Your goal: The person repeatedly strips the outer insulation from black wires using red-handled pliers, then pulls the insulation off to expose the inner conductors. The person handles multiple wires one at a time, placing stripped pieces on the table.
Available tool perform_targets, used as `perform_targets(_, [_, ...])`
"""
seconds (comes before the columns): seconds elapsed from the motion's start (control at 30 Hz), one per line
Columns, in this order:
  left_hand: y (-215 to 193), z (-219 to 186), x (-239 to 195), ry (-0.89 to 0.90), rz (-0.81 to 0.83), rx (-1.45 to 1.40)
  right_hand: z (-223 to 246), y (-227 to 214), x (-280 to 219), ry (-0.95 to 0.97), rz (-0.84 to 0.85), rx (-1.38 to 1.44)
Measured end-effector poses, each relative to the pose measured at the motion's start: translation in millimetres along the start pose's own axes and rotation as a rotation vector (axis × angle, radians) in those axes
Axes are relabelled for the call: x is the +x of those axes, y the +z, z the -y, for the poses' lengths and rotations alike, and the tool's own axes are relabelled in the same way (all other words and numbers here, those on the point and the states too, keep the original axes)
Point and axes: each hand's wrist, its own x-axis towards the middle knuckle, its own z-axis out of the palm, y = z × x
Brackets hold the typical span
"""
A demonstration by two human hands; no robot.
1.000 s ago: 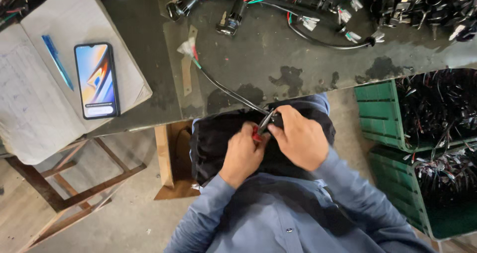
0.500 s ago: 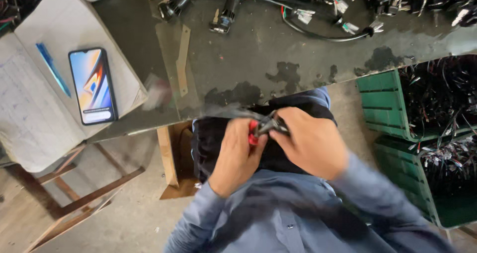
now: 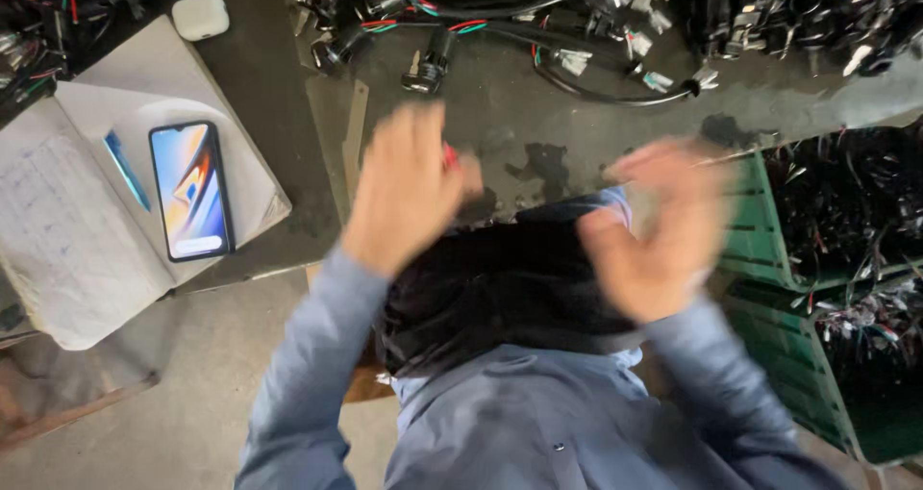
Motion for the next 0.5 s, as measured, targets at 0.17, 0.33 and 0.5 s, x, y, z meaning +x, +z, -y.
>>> perform_targets(0.17, [5, 9, 95, -0.013, -0.102, 0.062, 31, 38, 6, 0.147, 0.214, 0.184])
perform_targets(0.33, [22, -9, 39, -0.103, -0.114, 0.201, -13, 33, 97, -0.151, 0.209, -0.163])
perform_targets(0.5, [19, 2, -7, -0.191, -0.138, 0.204, -90, 103, 238, 0.290, 0.736, -0.571])
